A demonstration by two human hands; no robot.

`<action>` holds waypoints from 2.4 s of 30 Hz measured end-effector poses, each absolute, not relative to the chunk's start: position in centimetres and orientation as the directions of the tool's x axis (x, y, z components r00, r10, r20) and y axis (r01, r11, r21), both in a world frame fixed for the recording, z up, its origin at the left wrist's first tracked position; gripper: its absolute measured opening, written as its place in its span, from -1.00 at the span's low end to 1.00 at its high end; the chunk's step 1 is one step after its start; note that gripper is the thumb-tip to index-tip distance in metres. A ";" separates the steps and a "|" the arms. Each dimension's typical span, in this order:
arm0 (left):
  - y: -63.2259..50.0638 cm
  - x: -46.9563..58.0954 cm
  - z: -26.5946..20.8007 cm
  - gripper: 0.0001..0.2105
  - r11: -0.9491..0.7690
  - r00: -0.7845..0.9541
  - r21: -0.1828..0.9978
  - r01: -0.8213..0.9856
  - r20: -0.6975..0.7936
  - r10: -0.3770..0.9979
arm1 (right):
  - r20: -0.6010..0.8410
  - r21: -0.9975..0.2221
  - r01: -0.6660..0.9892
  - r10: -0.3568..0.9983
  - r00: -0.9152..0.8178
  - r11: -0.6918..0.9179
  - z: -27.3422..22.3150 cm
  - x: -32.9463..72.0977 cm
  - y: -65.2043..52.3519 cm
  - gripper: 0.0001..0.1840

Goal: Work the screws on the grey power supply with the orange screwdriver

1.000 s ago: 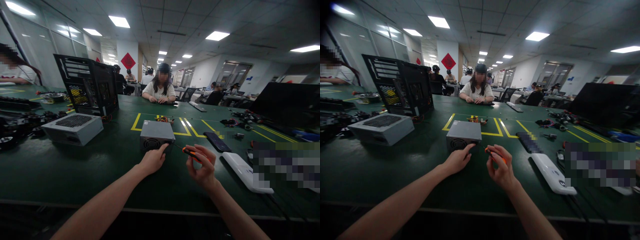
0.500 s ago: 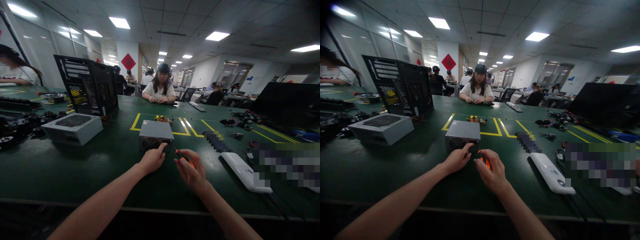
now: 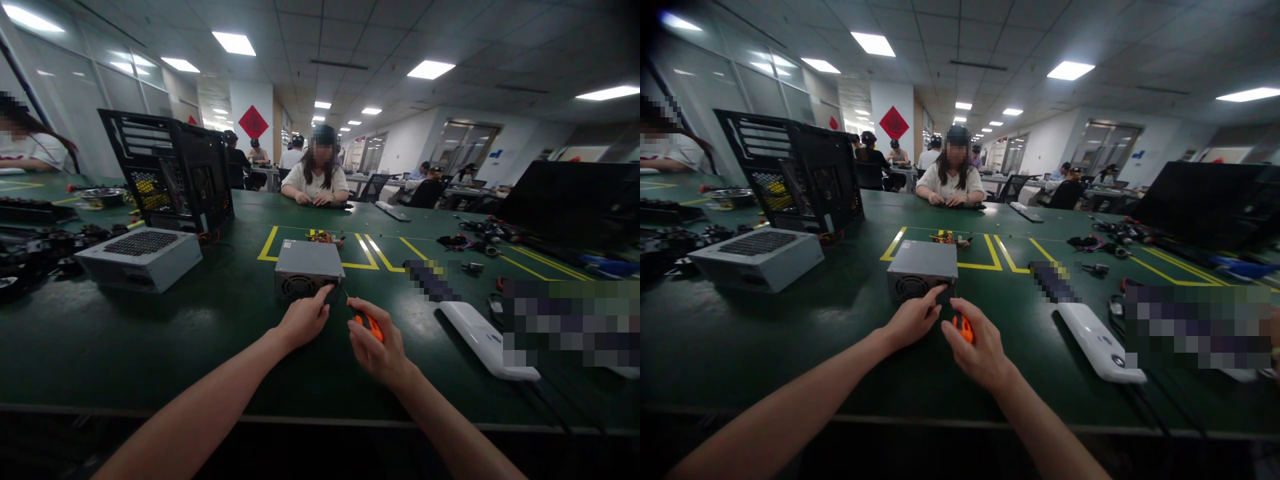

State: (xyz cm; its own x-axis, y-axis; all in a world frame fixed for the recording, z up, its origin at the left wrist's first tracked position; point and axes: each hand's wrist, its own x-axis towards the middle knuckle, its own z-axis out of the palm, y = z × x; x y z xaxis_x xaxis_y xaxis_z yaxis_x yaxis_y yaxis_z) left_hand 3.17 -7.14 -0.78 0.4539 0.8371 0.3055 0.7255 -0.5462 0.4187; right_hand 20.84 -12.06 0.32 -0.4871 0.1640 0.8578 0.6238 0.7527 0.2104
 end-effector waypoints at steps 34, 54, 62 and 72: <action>-7.2 4.1 -0.5 -0.59 -0.510 0.422 0.484 0.711 0.286 0.860 | 0.894 0.112 0.681 0.226 -0.387 0.724 0.2 20.8 -12.1 -0.70; -7.4 4.0 -0.4 -0.56 -0.512 0.441 0.465 0.722 0.261 0.859 | 0.897 0.189 0.688 0.163 -0.412 0.701 0.5 20.7 -12.2 -0.72; -7.1 4.1 -0.6 -0.60 -0.516 0.431 0.470 0.717 0.283 0.857 | 0.906 0.109 0.680 0.208 -0.367 0.725 0.5 20.8 -12.2 -0.66; -7.0 4.2 -0.6 -0.60 -0.535 0.448 0.470 0.702 0.292 0.845 | 0.897 0.140 0.690 0.203 -0.391 0.710 0.4 20.7 -12.1 -0.76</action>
